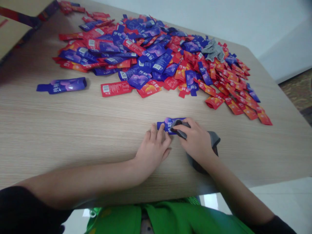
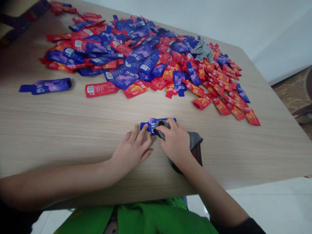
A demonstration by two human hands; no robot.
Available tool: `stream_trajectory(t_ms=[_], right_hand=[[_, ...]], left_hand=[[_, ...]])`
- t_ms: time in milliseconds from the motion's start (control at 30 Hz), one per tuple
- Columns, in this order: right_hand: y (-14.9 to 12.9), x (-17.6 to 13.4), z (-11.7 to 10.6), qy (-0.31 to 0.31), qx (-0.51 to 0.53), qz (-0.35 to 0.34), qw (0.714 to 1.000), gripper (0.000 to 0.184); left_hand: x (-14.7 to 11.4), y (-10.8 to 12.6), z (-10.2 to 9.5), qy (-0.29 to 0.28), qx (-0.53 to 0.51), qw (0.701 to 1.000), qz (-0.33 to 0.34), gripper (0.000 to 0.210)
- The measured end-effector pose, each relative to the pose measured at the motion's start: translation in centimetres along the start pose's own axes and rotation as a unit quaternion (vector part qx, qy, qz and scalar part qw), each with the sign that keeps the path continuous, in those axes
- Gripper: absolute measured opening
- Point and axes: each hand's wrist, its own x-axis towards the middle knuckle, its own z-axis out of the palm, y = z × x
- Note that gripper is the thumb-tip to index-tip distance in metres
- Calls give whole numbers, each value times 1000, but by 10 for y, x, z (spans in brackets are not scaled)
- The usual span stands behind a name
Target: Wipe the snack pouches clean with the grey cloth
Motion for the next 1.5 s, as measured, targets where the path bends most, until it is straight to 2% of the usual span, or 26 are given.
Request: stream_trajectory(t_ms=[167, 333, 567, 700, 800, 900, 967, 1033, 1167, 1233, 1367, 1500], right_hand=[[17, -6, 2, 39, -13, 62, 997, 28], [31, -11, 6, 61, -10, 93, 994, 28], [44, -14, 6, 50, -12, 146, 988, 25], [53, -15, 4, 40, 6, 151, 988, 26], [59, -16, 0, 80, 32, 150, 985, 27], [54, -14, -6, 131, 52, 130, 982, 28], [43, -11, -9, 136, 65, 93, 984, 28], [29, -7, -9, 109, 69, 41, 991, 28], [7, -1, -2, 9, 31, -71, 997, 33], [2, 1, 2, -17, 2, -101, 995, 35], [0, 2, 5, -17, -19, -89, 996, 35], [7, 0, 3, -9, -9, -23, 1000, 35]], left_hand=[[0, 2, -1, -11, 3, 1000, 2, 48], [1, 2, -1, -15, 9, 1000, 2, 48], [0, 1, -1, -10, 10, 1000, 6, 49], [2, -5, -3, -11, 4, 1000, 20, 50], [4, -12, -6, -18, -12, 999, 29, 52], [6, -18, -6, -20, -32, 999, 23, 58], [6, -19, -5, -18, -39, 999, 4, 68], [5, -19, -3, -16, -40, 999, -3, 74], [5, -20, 0, -6, -40, 999, 13, 70], [6, -21, -1, -3, -43, 999, 18, 69], [8, -23, -3, -2, -45, 999, 18, 66], [10, -24, -2, 8, -42, 999, 18, 60]])
